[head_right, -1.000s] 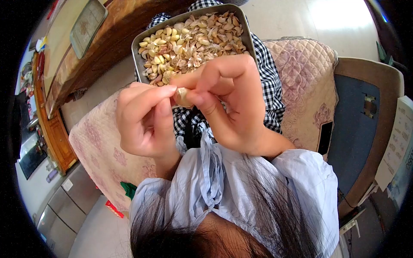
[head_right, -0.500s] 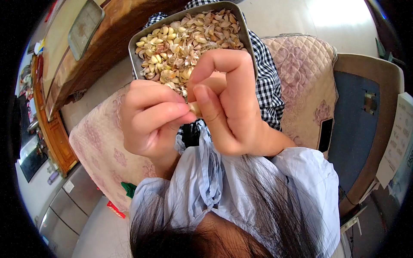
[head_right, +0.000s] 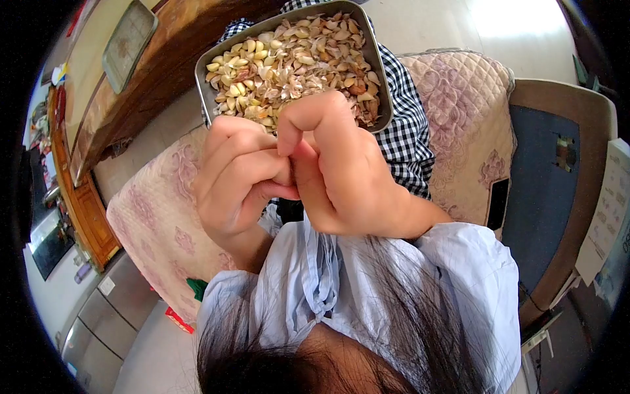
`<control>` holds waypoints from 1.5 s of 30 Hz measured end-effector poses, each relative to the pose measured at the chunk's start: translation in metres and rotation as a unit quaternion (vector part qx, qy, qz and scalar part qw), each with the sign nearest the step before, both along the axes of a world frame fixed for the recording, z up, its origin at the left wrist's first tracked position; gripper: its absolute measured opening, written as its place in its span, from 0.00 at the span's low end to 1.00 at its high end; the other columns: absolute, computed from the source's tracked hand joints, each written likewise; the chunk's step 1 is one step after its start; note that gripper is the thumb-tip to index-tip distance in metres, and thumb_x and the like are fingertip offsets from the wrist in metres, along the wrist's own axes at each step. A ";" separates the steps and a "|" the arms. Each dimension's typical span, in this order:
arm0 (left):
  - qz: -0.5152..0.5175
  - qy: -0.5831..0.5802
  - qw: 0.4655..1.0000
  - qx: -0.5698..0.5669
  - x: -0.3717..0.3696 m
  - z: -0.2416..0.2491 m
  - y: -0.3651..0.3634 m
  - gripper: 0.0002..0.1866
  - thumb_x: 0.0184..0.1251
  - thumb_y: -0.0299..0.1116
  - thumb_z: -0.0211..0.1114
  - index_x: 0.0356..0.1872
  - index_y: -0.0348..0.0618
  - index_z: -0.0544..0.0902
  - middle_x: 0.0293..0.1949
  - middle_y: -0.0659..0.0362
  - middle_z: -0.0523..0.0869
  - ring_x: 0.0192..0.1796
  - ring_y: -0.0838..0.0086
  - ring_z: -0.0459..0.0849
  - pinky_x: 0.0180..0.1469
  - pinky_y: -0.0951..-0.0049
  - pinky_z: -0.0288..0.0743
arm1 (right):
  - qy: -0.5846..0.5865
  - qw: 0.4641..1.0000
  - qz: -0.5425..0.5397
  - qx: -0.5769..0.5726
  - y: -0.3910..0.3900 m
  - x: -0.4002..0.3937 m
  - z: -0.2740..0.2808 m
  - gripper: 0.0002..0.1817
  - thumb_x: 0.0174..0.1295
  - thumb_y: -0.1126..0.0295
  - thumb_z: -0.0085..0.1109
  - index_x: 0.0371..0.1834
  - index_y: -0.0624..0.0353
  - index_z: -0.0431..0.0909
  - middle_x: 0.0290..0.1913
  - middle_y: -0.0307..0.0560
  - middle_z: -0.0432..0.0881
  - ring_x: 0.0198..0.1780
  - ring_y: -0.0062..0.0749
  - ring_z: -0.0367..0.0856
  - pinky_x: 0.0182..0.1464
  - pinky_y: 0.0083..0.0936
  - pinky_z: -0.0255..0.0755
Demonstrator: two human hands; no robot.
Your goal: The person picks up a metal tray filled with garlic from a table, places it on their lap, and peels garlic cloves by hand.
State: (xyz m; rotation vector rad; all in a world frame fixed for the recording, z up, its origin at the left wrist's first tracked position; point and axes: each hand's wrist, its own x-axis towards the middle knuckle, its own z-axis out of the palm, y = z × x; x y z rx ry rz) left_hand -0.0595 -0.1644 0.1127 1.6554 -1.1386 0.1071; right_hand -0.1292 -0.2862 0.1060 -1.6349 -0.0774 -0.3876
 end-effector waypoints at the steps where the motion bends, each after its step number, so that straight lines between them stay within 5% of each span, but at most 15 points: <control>1: -0.006 -0.002 1.000 0.009 0.001 0.000 0.001 0.15 0.30 0.23 0.67 0.26 0.37 0.76 0.26 0.58 0.76 0.31 0.67 0.72 0.31 0.74 0.68 | 0.000 1.000 0.000 0.000 0.001 0.000 0.000 0.08 0.53 0.88 0.41 0.36 0.71 0.61 0.28 0.48 0.70 0.17 0.22 0.67 0.19 0.16 0.61; 9: -0.001 -0.016 0.999 0.037 0.001 0.001 0.003 0.14 0.34 0.26 0.67 0.26 0.38 0.73 0.25 0.58 0.74 0.30 0.66 0.72 0.32 0.71 0.67 | 0.010 0.996 -0.030 0.087 0.002 0.005 0.004 0.10 0.60 0.84 0.38 0.43 0.69 0.53 0.29 0.43 0.66 0.21 0.16 0.66 0.21 0.12 0.60; 14: 0.079 0.038 0.986 -0.139 -0.008 -0.010 -0.006 0.15 0.32 0.25 0.68 0.28 0.39 0.77 0.30 0.59 0.78 0.32 0.67 0.73 0.34 0.73 0.68 | 0.008 0.995 -0.030 0.093 0.001 0.007 0.004 0.10 0.62 0.82 0.37 0.44 0.68 0.52 0.32 0.45 0.66 0.22 0.16 0.65 0.22 0.11 0.61; 17: 0.087 -0.025 0.995 -0.036 -0.006 0.000 -0.003 0.16 0.29 0.24 0.68 0.28 0.41 0.80 0.32 0.60 0.79 0.33 0.69 0.73 0.34 0.75 0.69 | -0.006 0.996 -0.025 0.084 0.003 0.007 0.002 0.10 0.62 0.81 0.37 0.44 0.69 0.52 0.32 0.45 0.66 0.21 0.15 0.66 0.21 0.11 0.61; 36: 0.090 -0.092 0.990 -0.053 -0.009 -0.006 0.007 0.12 0.28 0.25 0.66 0.22 0.45 0.80 0.32 0.66 0.79 0.33 0.74 0.72 0.33 0.76 0.65 | -0.091 0.990 -0.044 -0.094 0.003 0.006 -0.005 0.11 0.56 0.85 0.44 0.42 0.70 0.60 0.31 0.50 0.74 0.18 0.29 0.72 0.19 0.21 0.66; 42: 0.140 -0.060 0.988 -0.013 -0.008 -0.005 0.003 0.11 0.36 0.26 0.66 0.26 0.42 0.77 0.30 0.62 0.78 0.33 0.70 0.72 0.33 0.74 0.66 | 0.000 0.994 0.076 0.080 0.003 0.013 0.002 0.13 0.61 0.78 0.42 0.48 0.68 0.59 0.30 0.49 0.72 0.25 0.29 0.72 0.29 0.20 0.67; 45: 0.170 -0.081 0.982 0.006 -0.004 -0.009 0.006 0.12 0.41 0.26 0.66 0.30 0.42 0.76 0.30 0.61 0.77 0.34 0.68 0.72 0.35 0.72 0.67 | -0.032 0.996 0.079 0.018 0.000 0.024 -0.010 0.12 0.65 0.73 0.38 0.48 0.67 0.65 0.30 0.46 0.72 0.28 0.25 0.70 0.33 0.18 0.66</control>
